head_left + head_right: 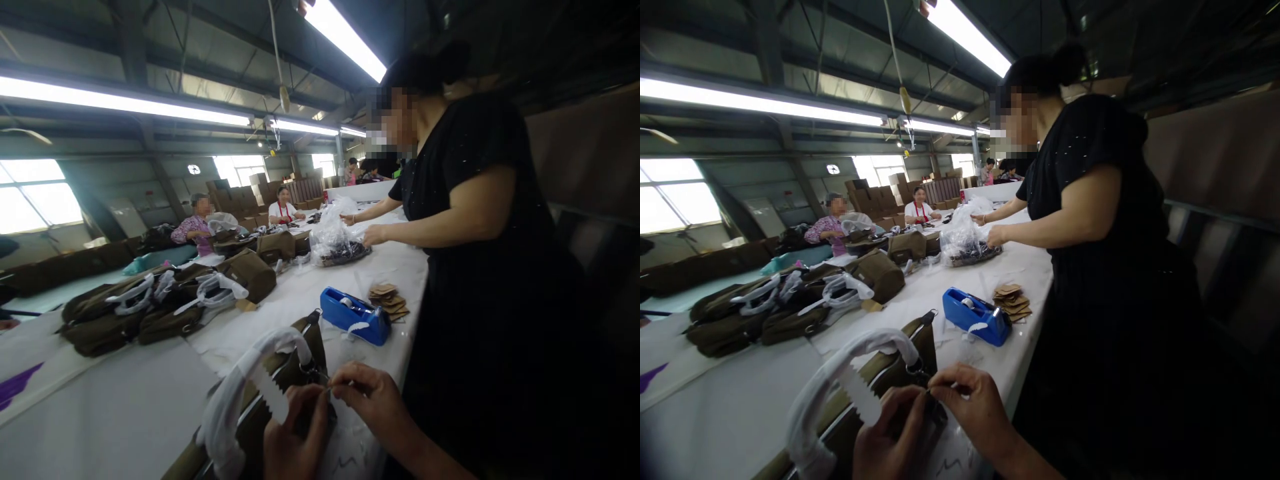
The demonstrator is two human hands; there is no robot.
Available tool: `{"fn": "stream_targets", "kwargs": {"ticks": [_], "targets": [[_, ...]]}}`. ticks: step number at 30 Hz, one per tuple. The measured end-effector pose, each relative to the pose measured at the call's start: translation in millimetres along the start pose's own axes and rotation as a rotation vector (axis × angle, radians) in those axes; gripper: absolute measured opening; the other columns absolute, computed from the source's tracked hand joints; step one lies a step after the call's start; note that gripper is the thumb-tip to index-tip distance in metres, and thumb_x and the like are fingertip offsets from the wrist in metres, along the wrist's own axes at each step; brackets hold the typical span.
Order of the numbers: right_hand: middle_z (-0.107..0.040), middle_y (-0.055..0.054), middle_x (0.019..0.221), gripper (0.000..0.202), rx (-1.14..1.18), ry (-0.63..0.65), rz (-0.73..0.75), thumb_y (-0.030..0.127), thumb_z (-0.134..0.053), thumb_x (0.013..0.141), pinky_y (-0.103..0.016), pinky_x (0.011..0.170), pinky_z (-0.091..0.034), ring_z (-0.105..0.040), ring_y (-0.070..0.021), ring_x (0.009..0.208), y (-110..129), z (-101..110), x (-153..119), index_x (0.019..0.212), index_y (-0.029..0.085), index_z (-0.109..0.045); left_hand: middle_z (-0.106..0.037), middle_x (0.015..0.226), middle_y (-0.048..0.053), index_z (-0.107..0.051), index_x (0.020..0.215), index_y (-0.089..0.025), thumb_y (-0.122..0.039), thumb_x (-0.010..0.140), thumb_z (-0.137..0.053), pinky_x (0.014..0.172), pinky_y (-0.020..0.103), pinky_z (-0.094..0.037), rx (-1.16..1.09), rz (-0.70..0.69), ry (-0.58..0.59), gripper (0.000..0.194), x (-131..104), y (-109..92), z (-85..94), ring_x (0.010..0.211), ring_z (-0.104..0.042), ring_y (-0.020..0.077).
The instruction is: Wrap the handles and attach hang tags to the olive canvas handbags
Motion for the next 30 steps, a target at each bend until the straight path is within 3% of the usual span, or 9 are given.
{"fn": "stream_targets", "kwargs": {"ticks": [16, 26, 30], "targets": [[-0.075, -0.001, 0.082, 0.009, -0.012, 0.0, -0.001, 0.032, -0.077, 0.081, -0.025, 0.074, -0.051, -0.066, -0.0175, 0.079, 1, -2, -1, 0.083, 0.024, -0.08, -0.07, 0.075, 0.001, -0.073, 0.081, -0.022, -0.041, 0.09, -0.066, 0.069, 0.027, -0.051, -0.025, 0.047, 0.029, 0.023, 1, -11, 3.3, 0.072, -0.067, 0.0185], [-0.075, -0.001, 0.082, 0.01, -0.003, -0.007, -0.015, 0.033, -0.076, 0.081, -0.025, 0.075, -0.051, -0.067, -0.0172, 0.079, 1, -3, -1, 0.083, 0.024, -0.08, -0.07, 0.074, 0.001, -0.073, 0.081, -0.021, -0.038, 0.091, -0.065, 0.068, 0.025, -0.052, 0.0, 0.02, 0.021, 0.021, 1, -11, 4.8, 0.071, -0.068, 0.0175], [-0.075, -0.001, 0.083, 0.01, -0.012, 0.003, -0.005, 0.032, -0.076, 0.081, -0.025, 0.074, -0.052, -0.067, -0.0175, 0.08, 1, -4, -2, 0.083, 0.023, -0.08, -0.071, 0.074, 0.0, -0.073, 0.082, -0.021, -0.035, 0.091, -0.066, 0.067, 0.024, -0.054, 0.042, -0.022, 0.071, 0.019, 3, -11, 4.7, 0.07, -0.069, 0.0168]]}}
Point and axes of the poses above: each hand's wrist, its own x-axis towards the middle knuckle, its own z-axis out of the back of the hand, y = z × x, the point moved 7 cm from there along x, towards the middle knuckle
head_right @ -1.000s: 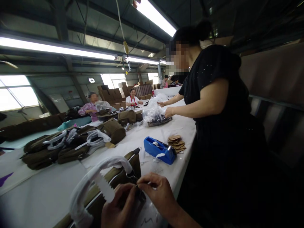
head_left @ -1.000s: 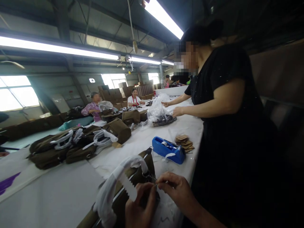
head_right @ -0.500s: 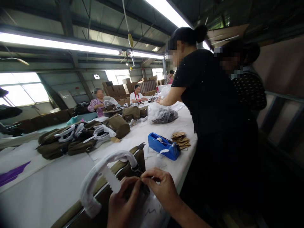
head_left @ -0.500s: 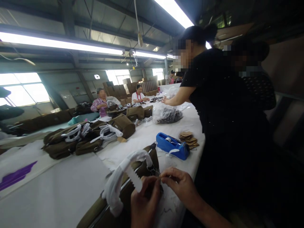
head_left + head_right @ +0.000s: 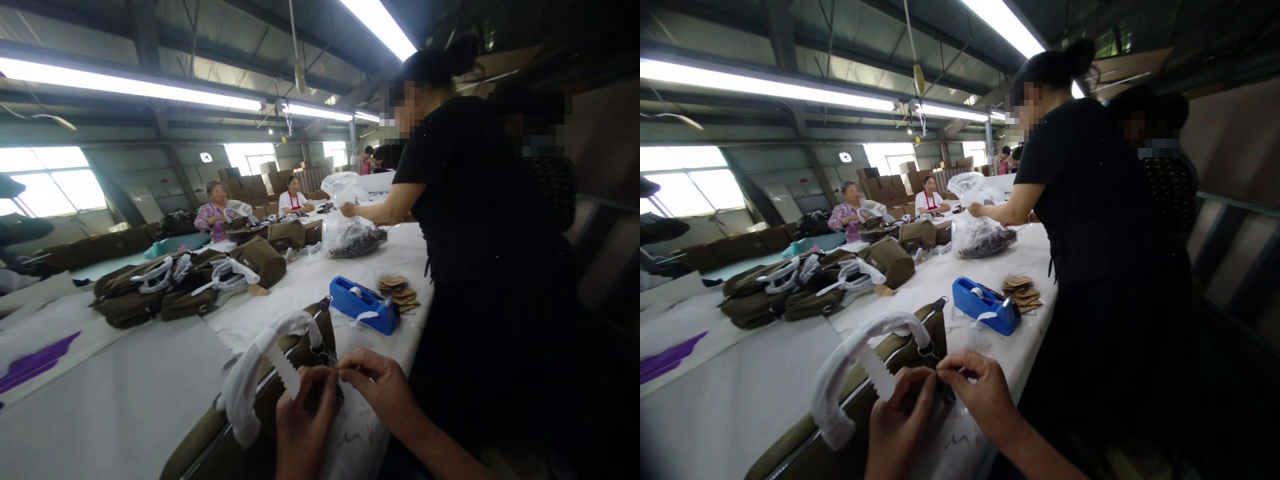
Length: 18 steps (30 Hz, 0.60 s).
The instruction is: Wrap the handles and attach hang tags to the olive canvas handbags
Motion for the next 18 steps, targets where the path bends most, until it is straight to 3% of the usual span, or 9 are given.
{"fn": "stream_targets", "kwargs": {"ticks": [7, 13, 18], "targets": [[-0.075, -0.001, 0.079, 0.005, -0.043, -0.026, 0.068, 0.027, -0.077, 0.081, -0.026, 0.073, -0.053, -0.068, -0.0179, 0.077, 6, 1, 0, 0.08, 0.024, -0.081, -0.071, 0.076, 0.001, -0.073, 0.085, -0.021, -0.036, 0.093, -0.063, 0.068, 0.024, -0.054, 0.04, -0.002, 0.057, 0.019, 0, 4, -1.5, 0.073, -0.07, 0.017], [-0.074, -0.001, 0.076, 0.008, -0.104, -0.078, 0.17, 0.022, -0.074, 0.085, -0.025, 0.072, -0.054, -0.068, -0.0167, 0.074, 11, 0, -5, 0.08, 0.025, -0.081, -0.07, 0.079, 0.002, -0.072, 0.086, -0.021, -0.036, 0.094, -0.062, 0.069, 0.025, -0.053, 0.03, 0.046, 0.037, 0.02, -5, 12, -5.4, 0.073, -0.068, 0.0175], [-0.076, -0.001, 0.081, 0.009, -0.119, -0.041, 0.186, 0.025, -0.073, 0.088, -0.026, 0.074, -0.057, -0.071, -0.0173, 0.078, 7, 1, -8, 0.085, 0.026, -0.082, -0.07, 0.079, 0.002, -0.073, 0.085, -0.021, -0.035, 0.093, -0.062, 0.067, 0.024, -0.054, 0.004, 0.064, 0.076, 0.02, -2, 10, -9.8, 0.074, -0.069, 0.0172]]}}
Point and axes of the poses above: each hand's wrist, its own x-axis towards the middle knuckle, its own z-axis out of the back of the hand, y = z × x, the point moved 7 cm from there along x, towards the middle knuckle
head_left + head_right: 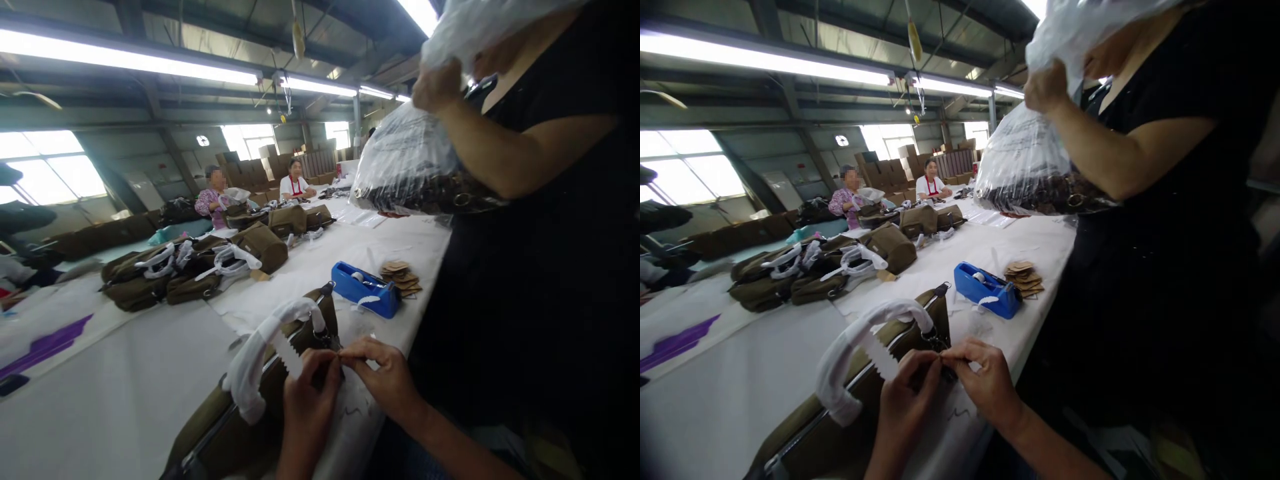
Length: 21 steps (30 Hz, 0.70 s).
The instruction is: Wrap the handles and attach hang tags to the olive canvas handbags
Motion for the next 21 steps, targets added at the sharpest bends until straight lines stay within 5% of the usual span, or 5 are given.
{"fn": "stream_targets", "kwargs": {"ticks": [6, 11, 15, 21], "targets": [[-0.075, -0.007, 0.114, 0.028, -0.056, -0.034, -0.1, 0.038, -0.064, 0.095, -0.035, 0.087, -0.06, -0.073, -0.0213, 0.093, -32, 21, 5, 0.116, 0.024, -0.076, -0.073, 0.095, 0.006, -0.071, 0.112, -0.021, -0.046, 0.092, -0.065, 0.066, 0.026, -0.058, -0.058, 0.087, -0.137, 0.033, -2, 4, 7.4, 0.077, -0.071, 0.0185], [-0.072, -0.012, 0.124, 0.041, -0.042, -0.013, -0.187, 0.049, -0.062, 0.095, -0.041, 0.093, -0.059, -0.071, -0.0269, 0.107, -58, 20, 4, 0.122, 0.021, -0.072, -0.068, 0.072, 0.0, -0.063, 0.121, -0.018, -0.051, 0.096, -0.057, 0.053, 0.025, -0.053, -0.098, 0.14, -0.329, 0.042, -9, 10, 17.2, 0.052, -0.063, 0.014], [-0.073, -0.012, 0.121, 0.041, 0.081, 0.093, -0.202, 0.051, -0.061, 0.094, -0.04, 0.1, -0.057, -0.07, -0.0265, 0.112, -56, 0, 2, 0.119, 0.02, -0.071, -0.076, 0.079, 0.005, -0.069, 0.109, -0.019, -0.043, 0.098, -0.053, 0.062, 0.03, -0.058, 0.177, 0.102, -0.315, 0.031, -10, 6, 11.8, 0.065, -0.073, 0.0209], [-0.072, -0.009, 0.105, 0.036, 0.246, 0.094, -0.311, 0.05, -0.071, 0.087, -0.035, 0.085, -0.06, -0.071, -0.0244, 0.1, -61, -15, 0, 0.104, 0.019, -0.064, -0.078, 0.11, 0.015, -0.072, 0.113, -0.016, -0.038, 0.097, -0.053, 0.082, 0.042, -0.06, 0.528, 0.104, -0.224, 0.033, -5, -8, -6.8, 0.096, -0.076, 0.0314]]}}
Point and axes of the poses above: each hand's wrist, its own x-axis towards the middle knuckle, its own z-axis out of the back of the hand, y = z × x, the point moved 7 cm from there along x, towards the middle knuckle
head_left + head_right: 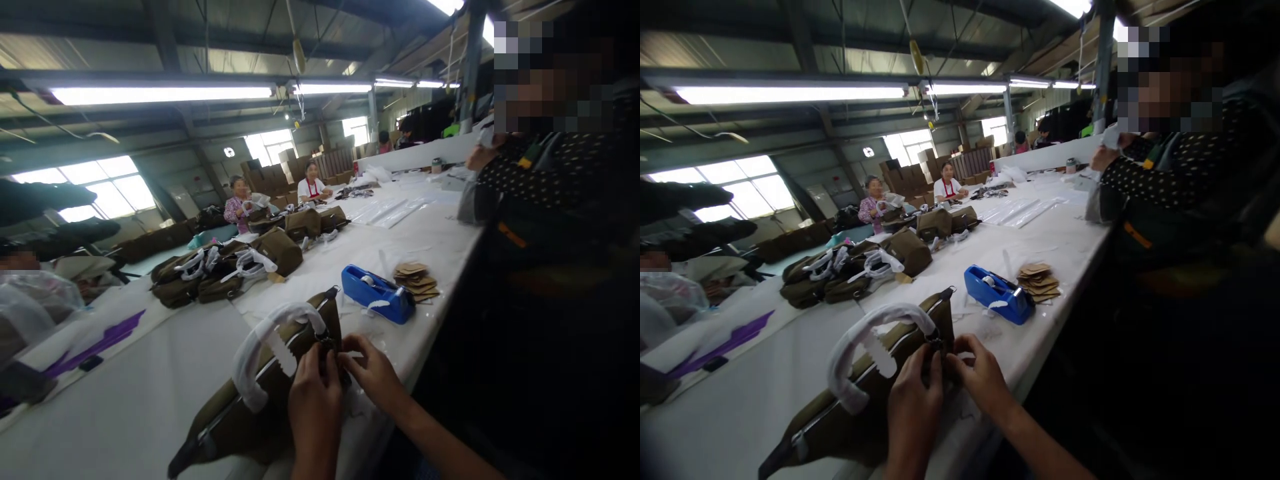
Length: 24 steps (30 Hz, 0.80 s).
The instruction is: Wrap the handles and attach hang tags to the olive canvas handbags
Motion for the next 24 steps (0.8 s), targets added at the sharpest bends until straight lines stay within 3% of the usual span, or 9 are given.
{"fn": "stream_targets", "kwargs": {"ticks": [4, 7, 10, 14, 18, 20, 22, 24], "targets": [[-0.073, -0.008, 0.1, 0.04, 0.075, 0.038, -0.039, 0.054, -0.071, 0.086, -0.034, 0.078, -0.058, -0.072, -0.023, 0.09, -7, -10, 1, 0.103, 0.019, -0.063, -0.078, 0.11, 0.016, -0.069, 0.122, -0.015, -0.04, 0.097, -0.056, 0.078, 0.043, -0.06, 0.126, 0.106, 0.106, 0.038, 2, -6, -4.4, 0.093, -0.077, 0.0333], [-0.073, -0.008, 0.097, 0.043, 0.148, 0.051, -0.026, 0.056, -0.069, 0.088, -0.035, 0.084, -0.058, -0.072, -0.0237, 0.093, -7, -18, -2, 0.108, 0.018, -0.061, -0.08, 0.1, 0.014, -0.072, 0.115, -0.019, -0.042, 0.094, -0.06, 0.073, 0.042, -0.059, 0.136, 0.174, 0.117, 0.034, 2, -3, -2.3, 0.089, -0.077, 0.0343], [-0.074, -0.01, 0.107, 0.04, 0.211, 0.113, 0.006, 0.049, -0.069, 0.091, -0.038, 0.094, -0.056, -0.071, -0.025, 0.103, 0, -21, -8, 0.115, 0.018, -0.062, -0.081, 0.094, 0.01, -0.074, 0.111, -0.022, -0.048, 0.091, -0.063, 0.072, 0.038, -0.058, -0.028, 0.242, 0.12, 0.035, 2, 6, -1.1, 0.087, -0.078, 0.0321], [-0.073, -0.011, 0.118, 0.04, 0.145, 0.232, 0.046, 0.044, -0.069, 0.091, -0.042, 0.104, -0.052, -0.068, -0.0277, 0.116, 6, -11, -9, 0.123, 0.02, -0.067, -0.081, 0.102, 0.01, -0.075, 0.112, -0.021, -0.056, 0.085, -0.066, 0.086, 0.04, -0.058, -0.291, 0.321, 0.145, 0.045, 8, 18, 1.0, 0.1, -0.075, 0.0325], [-0.071, -0.014, 0.122, 0.043, -0.026, -0.024, 0.044, 0.053, -0.063, 0.092, -0.048, 0.104, -0.052, -0.067, -0.0302, 0.116, -13, 26, 13, 0.119, 0.02, -0.07, -0.081, 0.101, 0.01, -0.08, 0.102, -0.018, -0.06, 0.075, -0.075, 0.093, 0.04, -0.055, -0.49, 0.399, 0.184, 0.05, 20, 21, 6.4, 0.103, -0.073, 0.0343], [-0.06, -0.015, 0.142, 0.06, -0.045, -0.027, 0.046, 0.054, -0.072, 0.085, -0.051, 0.107, -0.05, -0.058, -0.0328, 0.129, -26, 27, 28, 0.135, 0.023, -0.062, -0.08, 0.1, 0.01, -0.081, 0.101, -0.017, -0.061, 0.073, -0.078, 0.093, 0.039, -0.055, -0.583, 0.456, 0.18, 0.051, 21, 22, 10.4, 0.103, -0.072, 0.0342], [-0.042, -0.013, 0.16, 0.087, -0.007, 0.103, 0.034, 0.053, -0.079, 0.078, -0.053, 0.112, -0.044, -0.047, -0.0335, 0.142, -38, 13, 42, 0.153, 0.029, -0.043, -0.079, 0.105, 0.011, -0.08, 0.103, -0.017, -0.059, 0.074, -0.079, 0.094, 0.037, -0.055, -0.653, 0.493, 0.195, 0.052, 21, 23, 12.5, 0.107, -0.071, 0.0334], [-0.039, -0.012, 0.162, 0.102, 0.073, 0.25, 0.003, 0.052, -0.078, 0.079, -0.053, 0.112, -0.043, -0.049, -0.0319, 0.14, -44, -5, 50, 0.162, 0.033, -0.022, -0.078, 0.107, 0.011, -0.079, 0.108, -0.016, -0.059, 0.075, -0.08, 0.092, 0.035, -0.055, -0.72, 0.532, 0.249, 0.054, 18, 24, 10.7, 0.106, -0.071, 0.0316]]}}
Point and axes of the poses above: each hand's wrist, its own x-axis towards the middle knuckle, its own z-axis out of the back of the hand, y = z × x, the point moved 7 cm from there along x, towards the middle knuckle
